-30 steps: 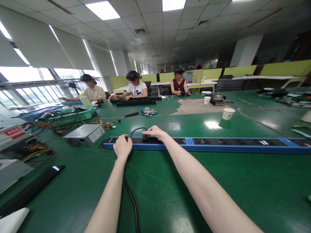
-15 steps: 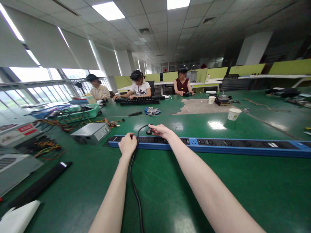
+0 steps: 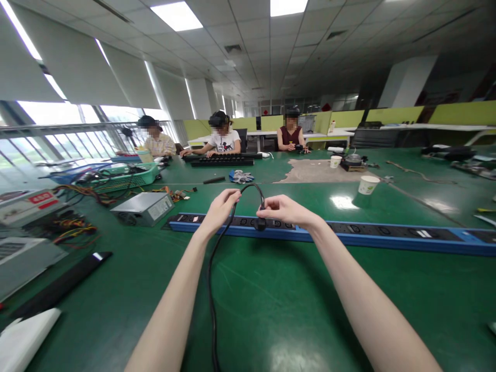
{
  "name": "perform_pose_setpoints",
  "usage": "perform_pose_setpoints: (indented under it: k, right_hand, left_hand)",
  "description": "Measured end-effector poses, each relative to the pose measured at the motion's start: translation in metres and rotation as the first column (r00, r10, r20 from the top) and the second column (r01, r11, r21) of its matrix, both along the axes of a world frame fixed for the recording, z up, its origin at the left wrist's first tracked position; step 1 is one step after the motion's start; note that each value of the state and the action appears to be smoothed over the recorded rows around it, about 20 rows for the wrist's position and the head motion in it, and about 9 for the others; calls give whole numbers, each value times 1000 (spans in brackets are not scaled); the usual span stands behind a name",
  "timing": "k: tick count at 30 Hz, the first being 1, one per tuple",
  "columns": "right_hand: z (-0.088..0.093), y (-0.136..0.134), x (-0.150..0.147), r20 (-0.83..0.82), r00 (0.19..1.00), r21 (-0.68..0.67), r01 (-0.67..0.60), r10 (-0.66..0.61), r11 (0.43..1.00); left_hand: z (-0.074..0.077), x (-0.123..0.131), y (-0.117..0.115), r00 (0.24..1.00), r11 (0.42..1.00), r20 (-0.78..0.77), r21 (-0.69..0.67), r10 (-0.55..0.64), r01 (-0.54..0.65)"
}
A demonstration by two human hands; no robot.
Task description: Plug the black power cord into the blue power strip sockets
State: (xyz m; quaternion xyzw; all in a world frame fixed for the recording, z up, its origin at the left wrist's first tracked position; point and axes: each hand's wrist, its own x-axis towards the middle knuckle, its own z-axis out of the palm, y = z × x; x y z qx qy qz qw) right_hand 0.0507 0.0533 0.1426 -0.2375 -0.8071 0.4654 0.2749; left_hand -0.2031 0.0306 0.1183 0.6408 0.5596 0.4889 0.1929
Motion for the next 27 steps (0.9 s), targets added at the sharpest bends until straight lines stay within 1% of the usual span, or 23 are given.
perform_pose_setpoints:
  k: [2, 3, 4, 5, 6, 7, 8, 9, 11, 12, 13, 14, 16, 18, 19, 21, 23, 24, 26, 27]
  right_hand:
    - [4, -9, 17, 76, 997, 1, 30, -30, 1000]
    - [5, -11, 24, 125, 992, -1, 33, -32, 999]
    - [5, -13, 28, 177, 984, 0, 26, -26, 1000]
    - [6, -14, 32, 225, 974, 15, 21, -24, 1000]
    - [6, -15, 34, 267, 963, 55, 24, -37, 998]
    - [7, -15, 36, 300, 951, 124, 41, -76, 991]
    - [8, -16, 37, 323, 936, 224, 72, -143, 972]
    - [10, -16, 38, 334, 915, 344, 108, -229, 933]
    - [14, -17, 41, 328, 857, 558, 163, -397, 814]
    - [15, -17, 43, 322, 832, 623, 173, -451, 763]
    - [17, -18, 44, 319, 818, 657, 173, -479, 733]
    - [18, -18, 46, 311, 815, 669, 178, -489, 721]
    - [19, -17, 49, 250, 828, 653, 239, -502, 719]
    - [19, -13, 52, 159, 834, 594, 347, -529, 726]
    - [19, -11, 53, 122, 832, 549, 398, -542, 735]
    - [17, -6, 53, 73, 841, 444, 455, -537, 772]
    - [14, -1, 51, 38, 863, 319, 467, -503, 825]
    - [13, 1, 48, 29, 875, 243, 463, -483, 853]
    - [10, 2, 42, 14, 897, 43, 440, -441, 897]
    - [10, 1, 38, -1, 909, -77, 416, -417, 906]
  left_hand:
    - [7, 20, -5, 992, 995, -87, 46, 92, -89]
    - [9, 29, -8, 979, 985, -137, 103, 149, -136]
    - [12, 38, -12, 963, 972, -191, 174, 189, -156]
    - [15, 46, -17, 945, 957, -250, 249, 210, -146]
    - [19, 53, -22, 923, 942, -319, 317, 216, -111]
    - [23, 60, -29, 893, 928, -397, 369, 213, -57]
    - [27, 66, -35, 851, 915, -482, 402, 207, 5]
    - [32, 71, -41, 801, 907, -565, 416, 200, 68]
    - [42, 79, -52, 705, 898, -682, 412, 193, 154]
    - [46, 81, -56, 668, 901, -720, 399, 190, 173]
    - [49, 82, -59, 639, 908, -746, 380, 187, 178]
    - [52, 83, -62, 621, 918, -762, 359, 183, 170]
    - [55, 82, -65, 605, 939, -774, 321, 187, 121]
    - [56, 79, -66, 608, 951, -760, 307, 230, 25]
    - [57, 78, -67, 609, 950, -746, 309, 267, -38]
    - [58, 78, -68, 600, 936, -722, 316, 344, -157]
    - [60, 79, -69, 599, 918, -696, 320, 396, -235]
    - [61, 81, -70, 607, 914, -684, 317, 405, -253]
    - [62, 88, -72, 640, 924, -667, 292, 382, -246]
    - [63, 93, -73, 664, 938, -663, 267, 345, -221]
